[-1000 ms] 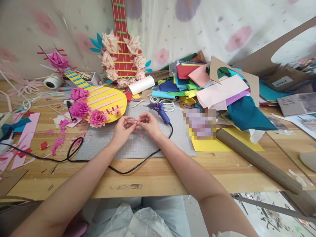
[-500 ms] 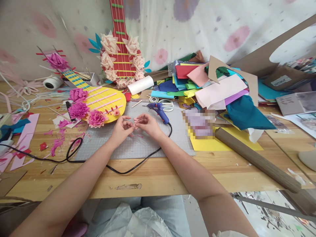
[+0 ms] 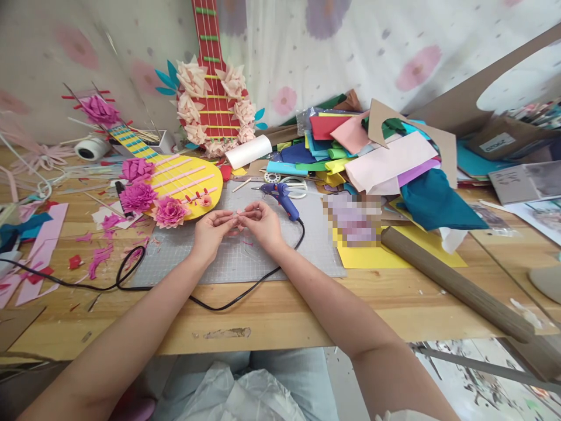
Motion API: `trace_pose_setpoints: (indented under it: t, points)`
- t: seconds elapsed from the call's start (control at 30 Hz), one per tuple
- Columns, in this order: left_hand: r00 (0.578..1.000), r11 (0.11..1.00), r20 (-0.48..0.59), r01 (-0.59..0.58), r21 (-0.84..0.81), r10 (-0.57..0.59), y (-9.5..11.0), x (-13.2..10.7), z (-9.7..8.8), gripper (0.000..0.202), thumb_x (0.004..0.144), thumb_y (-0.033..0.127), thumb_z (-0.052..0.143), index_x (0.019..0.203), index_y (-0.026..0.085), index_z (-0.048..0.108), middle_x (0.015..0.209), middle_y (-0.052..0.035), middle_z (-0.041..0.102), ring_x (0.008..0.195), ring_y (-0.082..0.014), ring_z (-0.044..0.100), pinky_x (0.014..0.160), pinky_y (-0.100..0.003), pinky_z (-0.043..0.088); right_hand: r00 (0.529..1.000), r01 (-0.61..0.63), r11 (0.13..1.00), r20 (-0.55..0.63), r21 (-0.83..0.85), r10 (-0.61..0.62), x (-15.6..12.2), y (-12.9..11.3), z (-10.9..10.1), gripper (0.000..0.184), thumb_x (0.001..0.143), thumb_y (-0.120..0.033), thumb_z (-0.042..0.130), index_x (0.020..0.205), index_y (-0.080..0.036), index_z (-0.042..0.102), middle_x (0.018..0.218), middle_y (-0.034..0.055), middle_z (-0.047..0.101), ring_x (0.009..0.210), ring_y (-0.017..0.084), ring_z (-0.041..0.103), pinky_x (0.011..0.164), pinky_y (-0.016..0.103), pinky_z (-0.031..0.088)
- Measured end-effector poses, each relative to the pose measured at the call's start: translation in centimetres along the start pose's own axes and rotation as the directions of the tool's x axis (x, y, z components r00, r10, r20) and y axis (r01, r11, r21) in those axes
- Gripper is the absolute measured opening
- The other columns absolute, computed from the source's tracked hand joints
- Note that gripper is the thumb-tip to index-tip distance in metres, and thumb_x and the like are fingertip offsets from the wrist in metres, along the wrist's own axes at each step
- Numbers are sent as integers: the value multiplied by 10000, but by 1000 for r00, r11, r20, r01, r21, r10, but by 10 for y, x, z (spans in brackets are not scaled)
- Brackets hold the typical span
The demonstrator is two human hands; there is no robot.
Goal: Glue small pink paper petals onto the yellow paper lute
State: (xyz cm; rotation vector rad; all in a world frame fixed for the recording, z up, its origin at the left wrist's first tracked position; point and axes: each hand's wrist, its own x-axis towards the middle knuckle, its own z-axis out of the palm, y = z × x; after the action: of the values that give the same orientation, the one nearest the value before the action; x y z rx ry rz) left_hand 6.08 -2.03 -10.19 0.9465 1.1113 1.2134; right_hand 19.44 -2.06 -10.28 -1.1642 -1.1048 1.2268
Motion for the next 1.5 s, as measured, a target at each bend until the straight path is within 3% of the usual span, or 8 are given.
trace_pose_setpoints:
  t: [0.27,0.43,0.57,0.7,0.83,1.03,1.2,1.5]
  points:
    - [999,1000,-40,-22,8,22,4,-1,0,331,582,233,761,850,143,588,753,-35,707,620,-141,669,521,-235,536,999,35,996,-5,-77,-35,5,5,-1,371,569,-375,737,771,-219,468,729,-5,650,710,148,648,654,291,519]
    - [998,999,-54,14,29,-12,4,0,-6,319,616,219,739,880,138,579,764,-52,708,688,-170,685,504,-233,530,998,65,953,42,-297,-55,7,-23,-42,310,640,-420,693,756,-206,502,705,2,635,658,140,613,566,259,457]
    - [997,997,-64,41,62,-37,2,3,-11,335,630,198,728,910,150,549,734,-37,693,713,-191,694,481,-233,527,920,84,702,326,-707,219,3,-55,-100,329,669,-504,673,693,-194,565,589,-12,578,555,123,521,513,254,370]
    - [998,992,-51,32,124,-26,1,5,-13,353,636,210,724,922,168,522,706,-20,669,747,-215,697,453,-232,525,1000,7,437,5,-900,-5,9,-51,-125,406,661,-585,649,685,-190,558,627,17,573,572,140,484,526,274,319]
    - [999,982,-42,41,186,-34,3,4,-12,318,658,183,702,902,167,498,669,-3,641,716,-199,690,482,-241,541,981,75,510,-28,-857,-192,24,-23,-107,411,675,-550,645,833,-176,586,833,64,631,729,183,541,615,284,365]
    - [995,967,-51,97,234,-87,8,3,-11,301,694,105,653,886,175,432,640,22,610,603,-148,665,473,-219,529,982,-44,647,-152,-761,-113,26,-12,-84,450,692,-607,593,802,-171,603,721,54,606,677,187,523,598,292,365]
    - [996,963,-67,69,262,-53,5,4,-12,329,658,117,683,808,188,399,627,35,584,592,-157,664,449,-220,518,999,8,898,44,-440,13,7,-31,-81,478,647,-556,668,916,-163,623,765,39,615,619,132,508,565,269,396]
    - [997,964,-76,18,267,2,0,4,-15,322,633,157,667,782,203,385,641,50,563,621,-172,670,448,-249,531,959,5,810,234,-586,163,-3,-36,-70,461,653,-629,630,728,-175,595,541,-24,482,499,94,408,462,241,322]
